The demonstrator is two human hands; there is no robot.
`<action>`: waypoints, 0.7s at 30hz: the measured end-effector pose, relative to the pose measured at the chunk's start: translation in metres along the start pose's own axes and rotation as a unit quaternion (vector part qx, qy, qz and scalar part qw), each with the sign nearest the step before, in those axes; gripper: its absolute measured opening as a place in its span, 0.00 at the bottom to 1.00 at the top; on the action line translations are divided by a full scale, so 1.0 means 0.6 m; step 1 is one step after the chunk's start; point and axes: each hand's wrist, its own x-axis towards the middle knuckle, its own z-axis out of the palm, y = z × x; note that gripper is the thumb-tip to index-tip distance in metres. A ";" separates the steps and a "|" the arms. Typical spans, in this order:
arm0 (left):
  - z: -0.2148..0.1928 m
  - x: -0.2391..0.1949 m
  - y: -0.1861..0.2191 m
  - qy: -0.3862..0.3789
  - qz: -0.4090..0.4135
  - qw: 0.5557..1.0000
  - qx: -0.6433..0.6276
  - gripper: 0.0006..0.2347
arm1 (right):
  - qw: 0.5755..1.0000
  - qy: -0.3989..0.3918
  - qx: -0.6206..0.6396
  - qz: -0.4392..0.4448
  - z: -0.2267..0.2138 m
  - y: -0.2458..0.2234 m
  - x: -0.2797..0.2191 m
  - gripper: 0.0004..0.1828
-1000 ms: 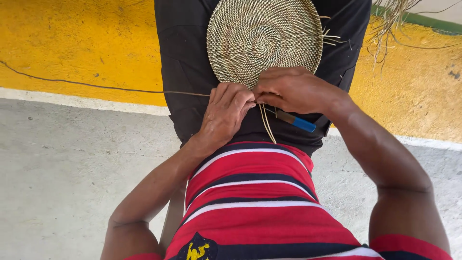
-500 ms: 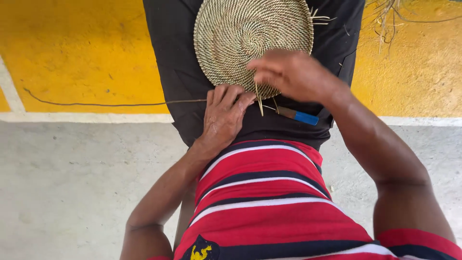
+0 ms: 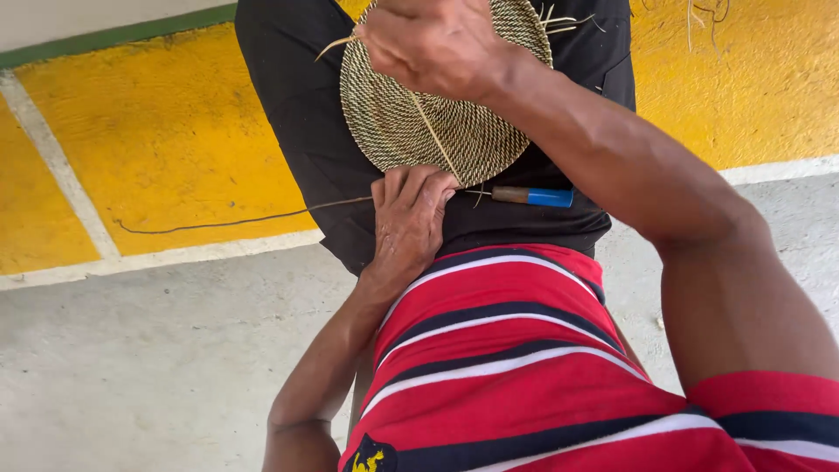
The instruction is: Hand-weaving a circular fiber mat or basket base using thin strands of straw or fiber.
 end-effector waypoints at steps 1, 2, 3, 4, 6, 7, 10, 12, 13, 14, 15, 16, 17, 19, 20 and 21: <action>-0.003 0.002 0.000 0.000 0.001 1.000 0.002 0.06 | 1.000 0.002 0.000 -0.001 0.012 0.007 -0.002 0.16; -0.008 0.001 0.001 -0.011 -0.009 1.000 -0.001 0.05 | 1.000 0.001 0.000 -0.018 0.026 0.011 -0.002 0.15; -0.013 0.000 0.001 -0.023 -0.018 1.000 -0.004 0.05 | 0.999 0.001 -0.001 -0.036 0.042 0.015 -0.002 0.15; -0.019 0.008 -0.001 -0.017 -0.016 1.000 -0.003 0.05 | 0.999 0.001 -0.003 -0.042 0.029 0.011 0.006 0.15; -0.029 0.011 0.000 -0.008 -0.027 0.999 -0.033 0.05 | 0.992 -0.076 0.010 0.103 0.011 -0.008 0.015 0.21; -0.032 0.014 0.002 -0.006 -0.035 0.999 -0.036 0.05 | 0.991 -0.082 0.015 0.101 -0.046 -0.038 0.032 0.21; -0.041 0.030 0.007 0.037 -0.063 0.996 -0.057 0.07 | 0.964 -0.095 0.185 0.167 -0.194 -0.102 0.058 0.13; -0.048 0.036 0.009 0.016 -0.016 1.000 -0.017 0.10 | 0.821 -0.034 0.510 0.252 -0.259 -0.125 0.016 0.14; -0.052 0.038 0.009 0.026 -0.023 0.999 -0.019 0.10 | 0.821 -0.045 0.512 0.247 -0.262 -0.130 0.006 0.14; -0.056 0.044 0.009 0.030 -0.019 0.999 -0.031 0.11 | 0.812 -0.055 0.541 0.212 -0.268 -0.135 -0.004 0.11; -0.061 0.049 0.011 0.034 -0.016 0.998 -0.043 0.11 | 0.799 -0.064 0.571 0.176 -0.276 -0.140 -0.013 0.08; -0.065 0.054 0.012 0.042 -0.018 0.998 -0.041 0.11 | 0.800 -0.070 0.572 0.169 -0.267 -0.158 -0.019 0.08; -0.068 0.059 0.013 0.041 -0.011 0.998 -0.041 0.10 | 0.827 -0.068 0.486 0.275 -0.258 -0.176 -0.026 0.06; -0.075 0.064 0.011 0.044 -0.009 0.998 -0.037 0.10 | 0.839 -0.066 0.394 0.370 -0.238 -0.193 -0.038 0.09; -0.075 0.065 0.008 0.038 -0.005 0.998 -0.045 0.09 | 0.890 -0.098 0.293 0.336 -0.229 -0.194 -0.043 0.09; -0.074 0.068 0.006 0.031 -0.001 0.998 -0.053 0.09 | 0.927 -0.129 0.188 0.297 -0.220 -0.194 -0.049 0.10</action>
